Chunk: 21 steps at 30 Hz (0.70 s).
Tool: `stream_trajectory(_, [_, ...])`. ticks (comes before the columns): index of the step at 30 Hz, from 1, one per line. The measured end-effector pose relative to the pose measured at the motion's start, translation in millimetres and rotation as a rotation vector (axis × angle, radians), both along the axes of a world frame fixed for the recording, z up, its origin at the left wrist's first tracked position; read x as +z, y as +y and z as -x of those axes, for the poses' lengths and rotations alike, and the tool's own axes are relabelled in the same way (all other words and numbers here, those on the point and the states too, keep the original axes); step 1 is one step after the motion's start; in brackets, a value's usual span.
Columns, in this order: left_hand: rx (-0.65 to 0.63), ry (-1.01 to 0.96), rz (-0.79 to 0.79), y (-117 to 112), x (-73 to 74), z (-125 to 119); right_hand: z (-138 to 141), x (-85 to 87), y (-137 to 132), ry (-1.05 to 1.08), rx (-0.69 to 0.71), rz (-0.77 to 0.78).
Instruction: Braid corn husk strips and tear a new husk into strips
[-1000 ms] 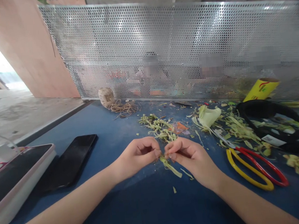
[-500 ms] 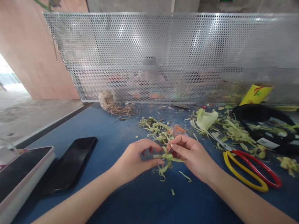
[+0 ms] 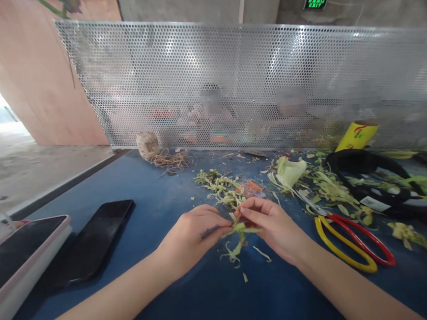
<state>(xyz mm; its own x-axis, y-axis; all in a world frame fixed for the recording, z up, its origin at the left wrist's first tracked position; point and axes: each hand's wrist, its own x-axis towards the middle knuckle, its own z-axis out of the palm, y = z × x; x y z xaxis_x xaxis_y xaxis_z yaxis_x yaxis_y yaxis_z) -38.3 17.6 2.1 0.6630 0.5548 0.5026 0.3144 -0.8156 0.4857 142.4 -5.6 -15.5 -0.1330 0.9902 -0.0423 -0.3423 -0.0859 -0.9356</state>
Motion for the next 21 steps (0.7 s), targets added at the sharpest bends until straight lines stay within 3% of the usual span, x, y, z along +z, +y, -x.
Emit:
stream_trajectory(8, [-0.004,0.092,-0.059,1.8,2.3,5.2,-3.0,-1.2,1.2,0.079,0.040,0.112])
stream_trajectory(14, [-0.076,0.157,-0.279,3.3,5.8,6.7,-3.6,-0.9,-1.3,0.076,0.166,0.229])
stream_trajectory(17, [-0.059,0.199,-0.448,3.7,8.1,5.2,-4.3,-0.1,-0.6,0.034,0.103,0.156])
stream_trajectory(21, [0.083,0.154,-0.725,-0.4,9.5,3.0,-4.6,-2.2,3.0,-0.133,-0.064,-0.100])
